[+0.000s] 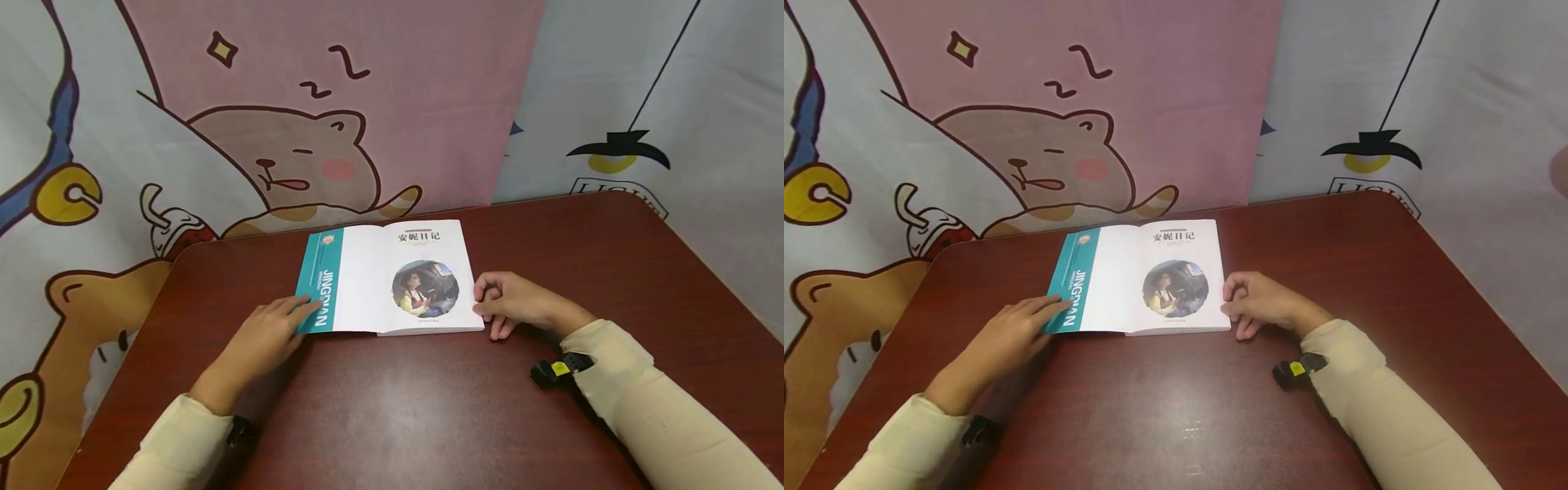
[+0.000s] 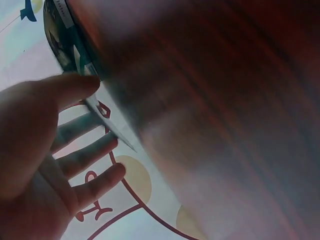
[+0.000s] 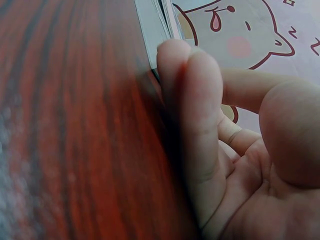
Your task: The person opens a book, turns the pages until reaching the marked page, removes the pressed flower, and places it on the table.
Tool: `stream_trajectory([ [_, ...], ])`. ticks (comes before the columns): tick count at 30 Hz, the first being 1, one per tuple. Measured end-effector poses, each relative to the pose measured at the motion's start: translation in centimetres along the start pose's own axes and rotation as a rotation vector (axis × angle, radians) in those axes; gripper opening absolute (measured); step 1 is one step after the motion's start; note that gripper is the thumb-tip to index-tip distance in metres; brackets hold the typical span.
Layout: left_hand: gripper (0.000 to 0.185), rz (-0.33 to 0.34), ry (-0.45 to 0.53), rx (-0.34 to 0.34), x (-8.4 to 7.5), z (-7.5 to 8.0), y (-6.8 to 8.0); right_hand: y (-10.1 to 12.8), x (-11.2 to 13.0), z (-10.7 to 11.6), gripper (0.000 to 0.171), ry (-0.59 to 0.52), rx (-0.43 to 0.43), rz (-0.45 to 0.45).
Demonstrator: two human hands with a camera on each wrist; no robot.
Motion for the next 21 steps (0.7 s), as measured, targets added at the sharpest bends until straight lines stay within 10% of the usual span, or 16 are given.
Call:
stream_trajectory([
  [21,0.062,0.062,0.005,0.165,-0.1,-1.8,-0.1,0.0,-0.1,0.1,0.03,0.0,-0.001,0.003],
])
Point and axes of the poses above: each hand's wrist, its own y-axis away from the middle knuckle, its own z-axis out of the back of the hand, x = y × z, the point moved 8 cm from there along -y, towards the middle knuckle
